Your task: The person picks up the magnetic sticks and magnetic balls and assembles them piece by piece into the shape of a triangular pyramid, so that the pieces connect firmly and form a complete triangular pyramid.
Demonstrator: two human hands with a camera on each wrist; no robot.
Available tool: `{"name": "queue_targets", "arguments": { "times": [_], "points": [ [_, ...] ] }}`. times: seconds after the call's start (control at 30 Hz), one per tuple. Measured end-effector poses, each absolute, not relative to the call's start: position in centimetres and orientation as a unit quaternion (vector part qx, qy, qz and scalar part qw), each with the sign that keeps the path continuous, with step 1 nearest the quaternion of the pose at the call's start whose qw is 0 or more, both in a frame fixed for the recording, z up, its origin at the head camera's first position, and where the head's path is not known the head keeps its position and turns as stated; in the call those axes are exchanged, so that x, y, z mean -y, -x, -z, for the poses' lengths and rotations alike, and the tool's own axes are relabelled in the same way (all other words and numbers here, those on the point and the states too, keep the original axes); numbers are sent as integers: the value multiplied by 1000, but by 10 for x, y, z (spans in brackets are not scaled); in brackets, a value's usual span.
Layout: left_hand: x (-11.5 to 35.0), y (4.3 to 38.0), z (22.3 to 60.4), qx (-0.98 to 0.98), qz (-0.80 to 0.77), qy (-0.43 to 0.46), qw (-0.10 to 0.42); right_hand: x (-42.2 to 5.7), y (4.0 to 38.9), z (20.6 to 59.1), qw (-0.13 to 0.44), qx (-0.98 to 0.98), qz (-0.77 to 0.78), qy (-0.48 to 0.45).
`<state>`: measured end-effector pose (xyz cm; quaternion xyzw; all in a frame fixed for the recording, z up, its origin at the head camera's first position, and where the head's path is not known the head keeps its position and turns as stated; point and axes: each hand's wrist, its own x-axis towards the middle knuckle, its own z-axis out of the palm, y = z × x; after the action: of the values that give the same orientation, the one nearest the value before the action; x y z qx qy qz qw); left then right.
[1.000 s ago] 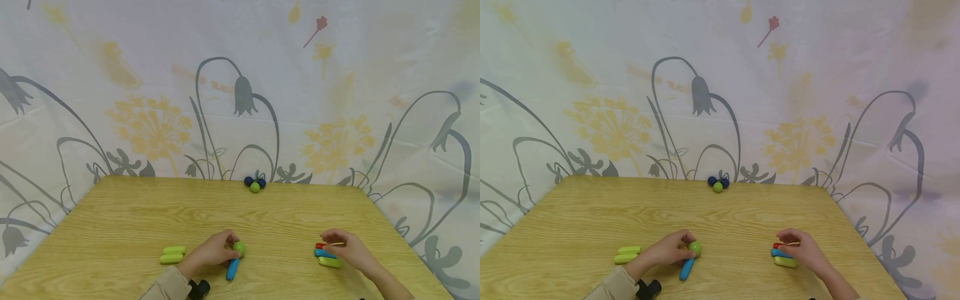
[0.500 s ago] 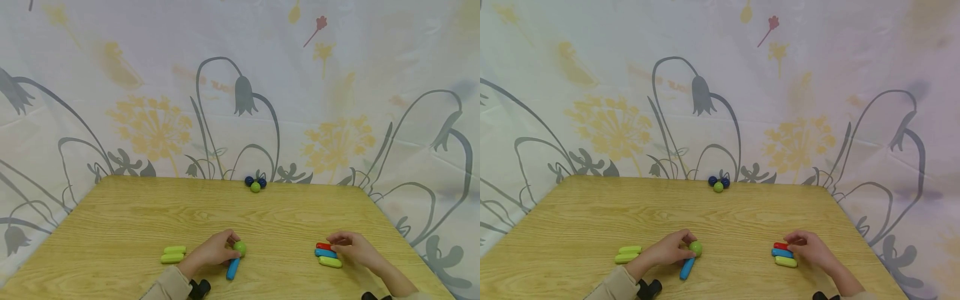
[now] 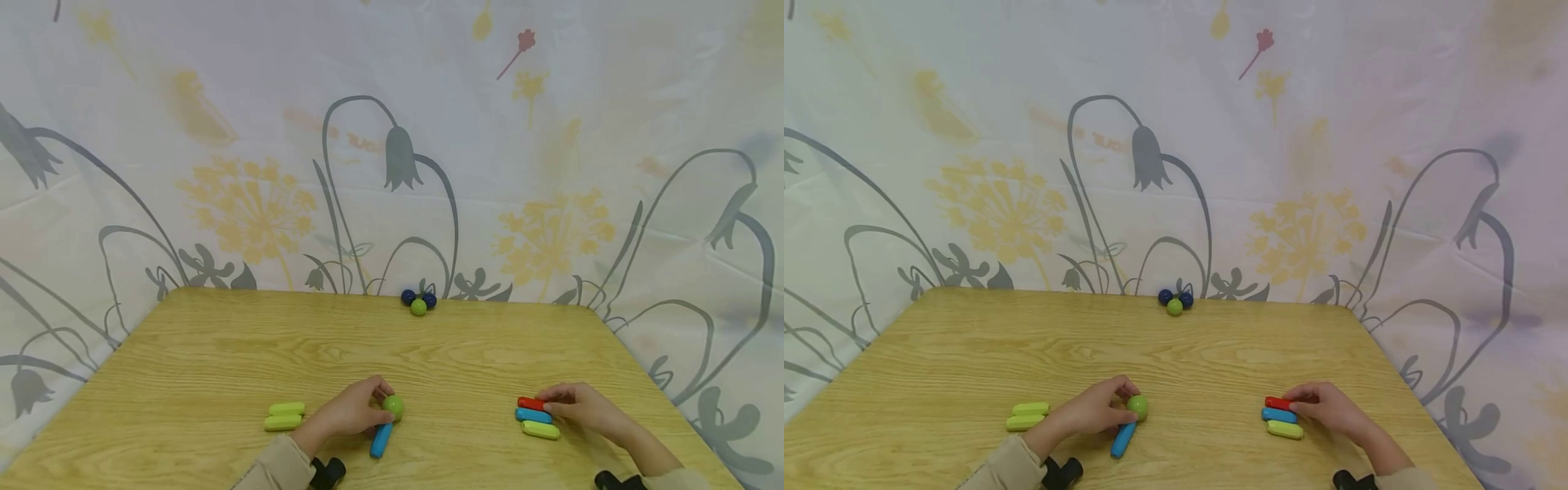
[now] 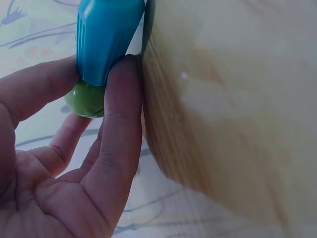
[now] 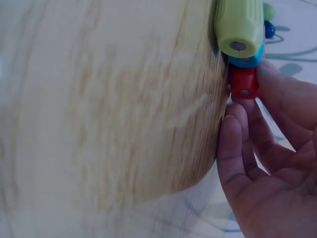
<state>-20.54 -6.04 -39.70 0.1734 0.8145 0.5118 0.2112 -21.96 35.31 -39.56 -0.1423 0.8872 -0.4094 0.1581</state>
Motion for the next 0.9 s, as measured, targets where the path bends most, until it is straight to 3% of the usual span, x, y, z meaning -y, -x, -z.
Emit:
{"name": "queue_targets", "arguments": {
  "times": [0.9],
  "points": [
    [60, 204, 396, -817, -508, -174, 209, -319, 216, 386, 136, -878, 434, 150]
  ]
}}
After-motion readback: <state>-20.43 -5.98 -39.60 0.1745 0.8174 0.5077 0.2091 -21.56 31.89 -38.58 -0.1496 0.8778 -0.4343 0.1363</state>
